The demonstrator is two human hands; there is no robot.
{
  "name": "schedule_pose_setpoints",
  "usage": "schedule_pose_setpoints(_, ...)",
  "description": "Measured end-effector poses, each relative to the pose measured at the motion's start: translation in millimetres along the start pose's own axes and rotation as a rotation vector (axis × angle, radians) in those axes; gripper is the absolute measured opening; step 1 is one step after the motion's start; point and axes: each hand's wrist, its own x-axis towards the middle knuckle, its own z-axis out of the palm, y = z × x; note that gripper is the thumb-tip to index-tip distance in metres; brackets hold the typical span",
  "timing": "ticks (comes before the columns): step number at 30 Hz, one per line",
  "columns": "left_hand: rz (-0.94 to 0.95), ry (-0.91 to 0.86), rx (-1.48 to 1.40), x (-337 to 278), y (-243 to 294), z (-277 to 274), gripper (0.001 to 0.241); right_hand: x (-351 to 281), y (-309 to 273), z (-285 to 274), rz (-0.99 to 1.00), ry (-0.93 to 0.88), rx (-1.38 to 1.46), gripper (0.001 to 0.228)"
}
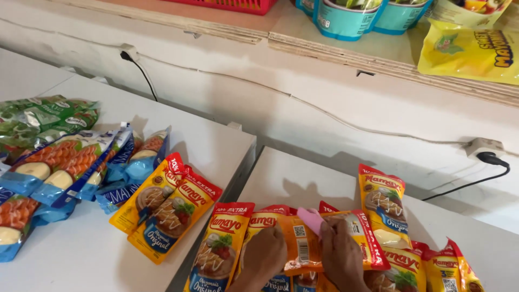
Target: Wiping down condiment packets with a cloth and organizing them on retail shelves.
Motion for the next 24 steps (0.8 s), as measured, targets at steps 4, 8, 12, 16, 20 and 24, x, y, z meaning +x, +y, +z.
schedule_pose_setpoints(4,-0.049,0.021,-0.015,-10,51,-42,0.046,-7,-31,14,0.095,-0.128,-0.167,0.027)
schedule_pose_setpoints(8,-0.178,-0.050,-0.384,-16,51,-43,0.045,-11,-54,18,-0.376,-0.050,0.221,0.022)
schedule_pose_setpoints(12,0.094,0.098,-0.389,-37,23,-52,0.048,29,14,-13,-0.354,-0.107,-0.255,0.020)
schedule_pose_setpoints(16,0.086,0.107,-0.445,-57,33,-50,0.046,41,14,-27,0.015,-0.099,-0.362,0.026)
schedule_pose_setpoints(20,0.092,0.240,-0.482,-53,36,-44,0.045,13,-42,-17,-0.112,-0.158,0.011,0.030)
schedule_pose_setpoints(24,0.021,0.245,-0.596,-49,26,-36,0.045,13,-11,-5,-0.785,-0.096,-0.095,0.021)
